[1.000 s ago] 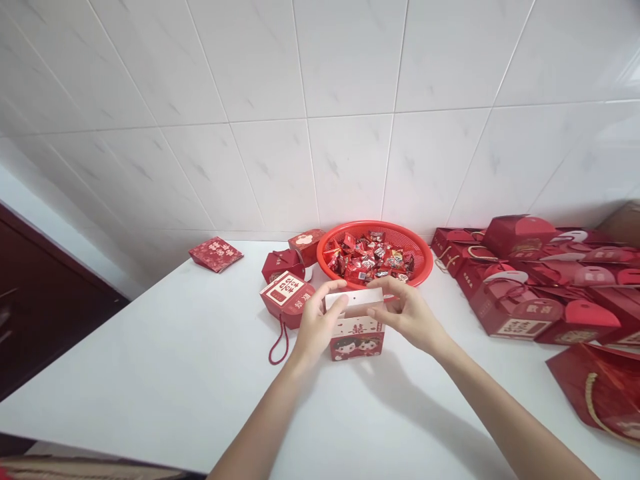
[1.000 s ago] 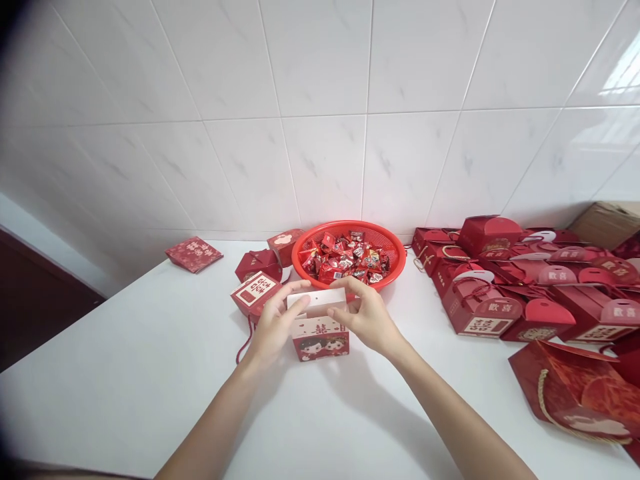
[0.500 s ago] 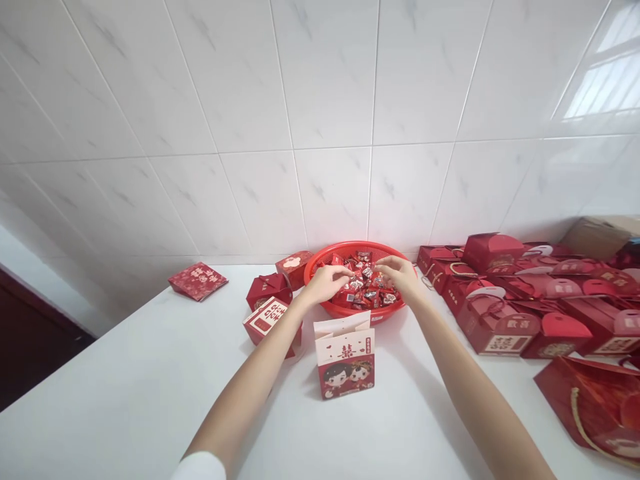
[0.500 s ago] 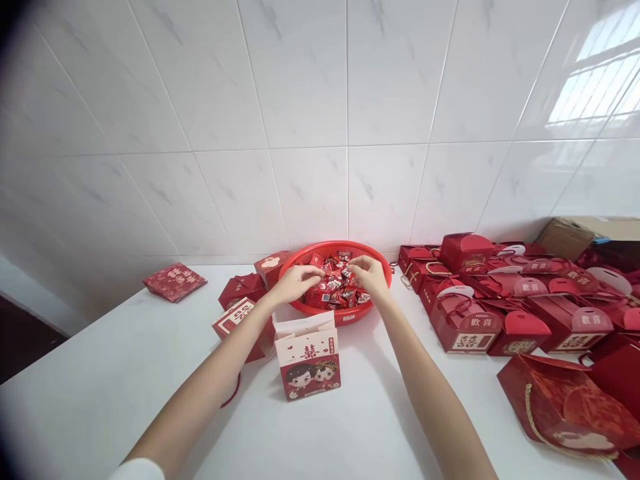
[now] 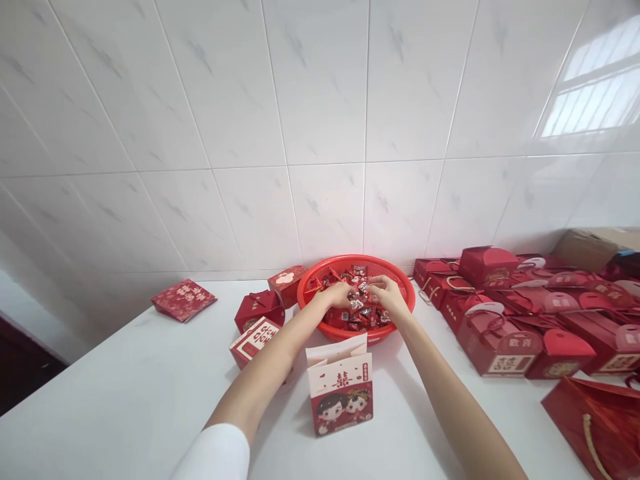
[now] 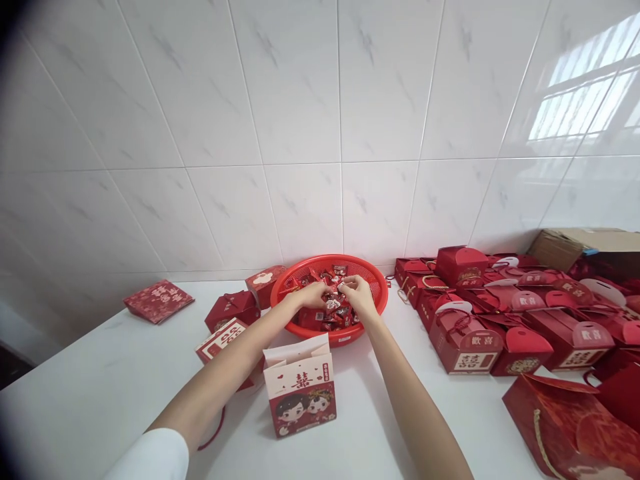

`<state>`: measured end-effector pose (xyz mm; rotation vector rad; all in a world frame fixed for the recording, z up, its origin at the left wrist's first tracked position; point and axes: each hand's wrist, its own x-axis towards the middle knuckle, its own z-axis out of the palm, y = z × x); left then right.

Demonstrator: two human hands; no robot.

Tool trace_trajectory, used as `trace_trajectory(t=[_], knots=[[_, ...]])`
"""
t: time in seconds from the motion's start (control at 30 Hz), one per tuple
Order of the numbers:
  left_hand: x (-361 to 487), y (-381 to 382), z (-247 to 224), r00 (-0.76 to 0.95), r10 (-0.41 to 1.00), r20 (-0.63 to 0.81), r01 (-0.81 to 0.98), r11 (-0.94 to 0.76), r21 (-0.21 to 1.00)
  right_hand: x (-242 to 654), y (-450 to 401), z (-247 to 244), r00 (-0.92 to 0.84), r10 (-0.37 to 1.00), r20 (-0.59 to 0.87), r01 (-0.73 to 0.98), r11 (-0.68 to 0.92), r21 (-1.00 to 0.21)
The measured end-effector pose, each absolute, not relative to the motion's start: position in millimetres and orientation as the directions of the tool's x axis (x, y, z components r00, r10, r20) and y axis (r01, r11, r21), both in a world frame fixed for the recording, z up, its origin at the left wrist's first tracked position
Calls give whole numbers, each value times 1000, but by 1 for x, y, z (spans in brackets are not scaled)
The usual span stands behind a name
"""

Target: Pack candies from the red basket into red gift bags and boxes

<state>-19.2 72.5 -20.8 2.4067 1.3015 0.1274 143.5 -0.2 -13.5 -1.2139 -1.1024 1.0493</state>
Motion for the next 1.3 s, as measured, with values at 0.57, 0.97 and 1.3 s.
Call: trace_trajectory(t=[0.57,0.97,1.3], knots=[[-28,68,-9,388,888,248,449,-417,790,146,0,-17,198,979,42,-51,53,-997],[-19,49,3,462,848,260,82,-333,939,142,-12,-4,19,1000,-19,-135,-16,-991],[-16,57,-2,319,881,350,-28,-360,933,144,-11,-3,-47,998,-32,-185,-40,-982]])
